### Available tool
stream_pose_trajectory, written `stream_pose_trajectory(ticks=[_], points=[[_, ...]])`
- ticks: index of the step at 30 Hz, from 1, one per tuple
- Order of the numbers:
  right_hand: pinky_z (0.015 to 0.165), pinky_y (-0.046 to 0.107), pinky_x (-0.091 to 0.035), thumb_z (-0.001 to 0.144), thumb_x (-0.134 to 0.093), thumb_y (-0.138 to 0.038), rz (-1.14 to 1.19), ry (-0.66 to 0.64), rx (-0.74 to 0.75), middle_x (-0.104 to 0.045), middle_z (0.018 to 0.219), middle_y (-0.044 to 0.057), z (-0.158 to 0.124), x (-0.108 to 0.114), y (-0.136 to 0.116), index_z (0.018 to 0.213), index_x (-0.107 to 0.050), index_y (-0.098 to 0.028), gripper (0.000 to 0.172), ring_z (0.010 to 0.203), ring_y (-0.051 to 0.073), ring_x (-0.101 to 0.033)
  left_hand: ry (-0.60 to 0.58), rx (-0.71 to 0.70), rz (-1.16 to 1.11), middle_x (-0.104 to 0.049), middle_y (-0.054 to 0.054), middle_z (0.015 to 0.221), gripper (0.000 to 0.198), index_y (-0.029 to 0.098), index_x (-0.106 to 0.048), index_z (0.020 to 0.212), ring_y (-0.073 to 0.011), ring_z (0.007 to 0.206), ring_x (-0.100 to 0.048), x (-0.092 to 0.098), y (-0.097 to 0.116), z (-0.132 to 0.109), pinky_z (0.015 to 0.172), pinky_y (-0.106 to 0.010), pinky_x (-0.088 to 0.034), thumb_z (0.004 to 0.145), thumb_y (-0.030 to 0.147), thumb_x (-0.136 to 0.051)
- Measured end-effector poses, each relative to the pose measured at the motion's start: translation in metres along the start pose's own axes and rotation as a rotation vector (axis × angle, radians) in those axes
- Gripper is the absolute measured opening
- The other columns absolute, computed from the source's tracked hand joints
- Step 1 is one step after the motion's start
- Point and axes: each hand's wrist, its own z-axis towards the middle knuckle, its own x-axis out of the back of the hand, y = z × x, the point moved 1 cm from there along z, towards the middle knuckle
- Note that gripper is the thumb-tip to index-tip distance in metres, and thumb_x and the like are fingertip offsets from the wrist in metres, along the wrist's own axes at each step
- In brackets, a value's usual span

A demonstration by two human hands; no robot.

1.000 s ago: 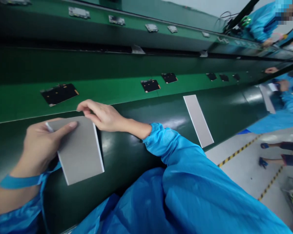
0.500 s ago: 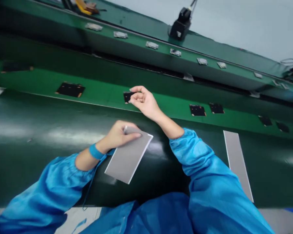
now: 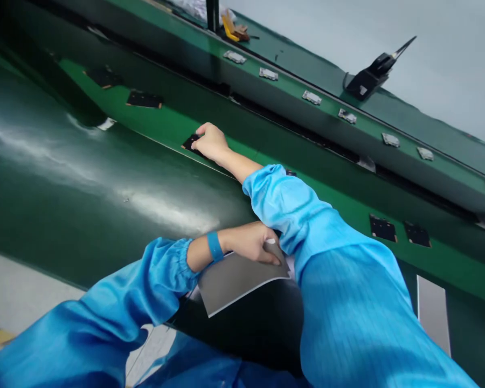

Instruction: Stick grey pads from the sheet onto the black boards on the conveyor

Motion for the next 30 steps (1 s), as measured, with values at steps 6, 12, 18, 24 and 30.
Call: stream_pose_trajectory(ticks=[6,12,18,24,30], points=[[0.1,0.044,-0.061,0.072,-0.075,-0.007,-0.046,0.046,0.047,-0.071,0.1,0.003,0.014,-0.02,0.015,0.094,-0.052,-0.025,0.037,0.109,0.026,-0.072,0.032,-0.066,0.205,-0.084,-0.006,0.11,0.025,0.016,-0.083,0.101,-0.0225,0.1,-0.075,-0.002,0.002,0.004,0.087,-0.026,-0.054,0.083,0.03,-0.094],[0.098,0.044,-0.06,0.071,-0.074,-0.007,-0.1,0.096,0.064,-0.07,0.093,0.0,0.015,-0.021,0.027,0.092,-0.053,-0.024,0.035,0.103,0.025,-0.073,0.019,-0.064,0.349,-0.082,-0.01,0.101,0.029,0.011,-0.08,0.099,-0.0225,0.09,-0.073,-0.002,0.008,0.004,0.079,-0.028,-0.052,0.088,0.036,-0.091],[0.092,0.041,-0.059,0.073,-0.073,-0.007,-0.155,0.098,0.094,-0.067,0.086,0.0,0.011,-0.015,0.033,0.094,-0.055,-0.023,0.031,0.096,0.024,-0.073,0.024,-0.068,0.389,-0.082,-0.011,0.106,0.026,0.011,-0.08,0.099,-0.0237,0.096,-0.073,-0.001,0.011,0.004,0.081,-0.029,-0.052,0.088,0.033,-0.09],[0.085,0.041,-0.058,0.07,-0.069,-0.002,-0.233,0.146,0.039,-0.068,0.082,-0.002,-0.005,-0.006,0.027,0.088,-0.051,-0.028,0.036,0.085,0.025,-0.069,0.062,-0.111,0.327,-0.081,-0.008,0.107,0.019,0.013,-0.08,0.098,-0.0219,0.099,-0.073,-0.005,0.007,0.006,0.09,-0.028,-0.054,0.088,0.027,-0.089],[0.076,0.032,-0.051,0.07,-0.068,-0.001,-0.338,0.165,0.05,-0.066,0.082,-0.003,-0.017,0.005,0.021,0.083,-0.045,-0.028,0.038,0.083,0.019,-0.064,0.072,-0.116,0.351,-0.081,-0.007,0.113,0.019,0.016,-0.08,0.102,-0.0239,0.107,-0.073,-0.005,0.005,0.007,0.094,-0.03,-0.055,0.088,0.027,-0.087]])
